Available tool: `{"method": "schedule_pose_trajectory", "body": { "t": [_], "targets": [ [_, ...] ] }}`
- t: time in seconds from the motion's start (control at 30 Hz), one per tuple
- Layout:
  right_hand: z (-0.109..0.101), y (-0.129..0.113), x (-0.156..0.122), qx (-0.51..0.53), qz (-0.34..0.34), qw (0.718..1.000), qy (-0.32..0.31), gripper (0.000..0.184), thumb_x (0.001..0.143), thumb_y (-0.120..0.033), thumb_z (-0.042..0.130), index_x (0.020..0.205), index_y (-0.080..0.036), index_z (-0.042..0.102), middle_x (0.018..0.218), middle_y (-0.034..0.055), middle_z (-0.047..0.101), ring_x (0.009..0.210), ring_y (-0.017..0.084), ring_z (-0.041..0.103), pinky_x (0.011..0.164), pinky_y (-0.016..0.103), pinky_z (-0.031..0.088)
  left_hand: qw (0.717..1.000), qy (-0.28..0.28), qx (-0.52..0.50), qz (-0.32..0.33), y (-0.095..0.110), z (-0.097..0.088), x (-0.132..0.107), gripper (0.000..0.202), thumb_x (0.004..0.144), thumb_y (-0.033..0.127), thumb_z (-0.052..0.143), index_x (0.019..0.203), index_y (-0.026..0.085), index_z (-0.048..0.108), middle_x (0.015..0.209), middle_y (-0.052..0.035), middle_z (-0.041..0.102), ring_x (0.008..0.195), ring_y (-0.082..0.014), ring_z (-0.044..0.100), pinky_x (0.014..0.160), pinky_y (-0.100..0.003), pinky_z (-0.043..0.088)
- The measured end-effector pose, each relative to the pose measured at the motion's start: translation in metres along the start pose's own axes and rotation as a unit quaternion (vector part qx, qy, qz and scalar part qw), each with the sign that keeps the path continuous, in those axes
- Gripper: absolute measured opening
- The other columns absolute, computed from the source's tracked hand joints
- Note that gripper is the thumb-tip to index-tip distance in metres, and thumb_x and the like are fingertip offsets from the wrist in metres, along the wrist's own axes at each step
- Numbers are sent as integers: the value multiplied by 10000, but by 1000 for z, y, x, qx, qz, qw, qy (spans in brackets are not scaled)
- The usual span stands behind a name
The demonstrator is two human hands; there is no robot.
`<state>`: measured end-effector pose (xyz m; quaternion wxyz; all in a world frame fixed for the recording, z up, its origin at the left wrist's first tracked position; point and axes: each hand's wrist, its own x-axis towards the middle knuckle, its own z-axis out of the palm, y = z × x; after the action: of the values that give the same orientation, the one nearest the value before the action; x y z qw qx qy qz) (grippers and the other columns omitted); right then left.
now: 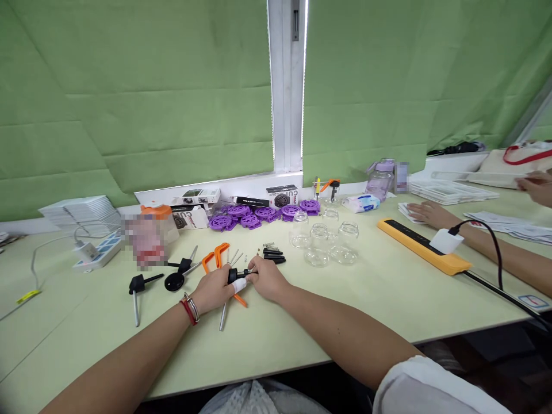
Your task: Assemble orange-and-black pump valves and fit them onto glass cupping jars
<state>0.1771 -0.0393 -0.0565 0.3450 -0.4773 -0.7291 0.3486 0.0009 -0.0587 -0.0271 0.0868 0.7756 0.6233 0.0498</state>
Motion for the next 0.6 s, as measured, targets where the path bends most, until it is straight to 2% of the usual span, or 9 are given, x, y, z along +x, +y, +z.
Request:
{"method": "schedule_pose_trajectory", "body": {
  "t": [0.6],
  "targets": [
    [0,-1,1,-9,1,1000,7,146,744,-150,605,856,-192,523,767,-3,606,725,148,559,666,265,411,1000,1,-1,-1,-2,1,1,535,780,706,336,860,198,485,801,-84,660,721,-254,626,508,-291,325]
  ]
}}
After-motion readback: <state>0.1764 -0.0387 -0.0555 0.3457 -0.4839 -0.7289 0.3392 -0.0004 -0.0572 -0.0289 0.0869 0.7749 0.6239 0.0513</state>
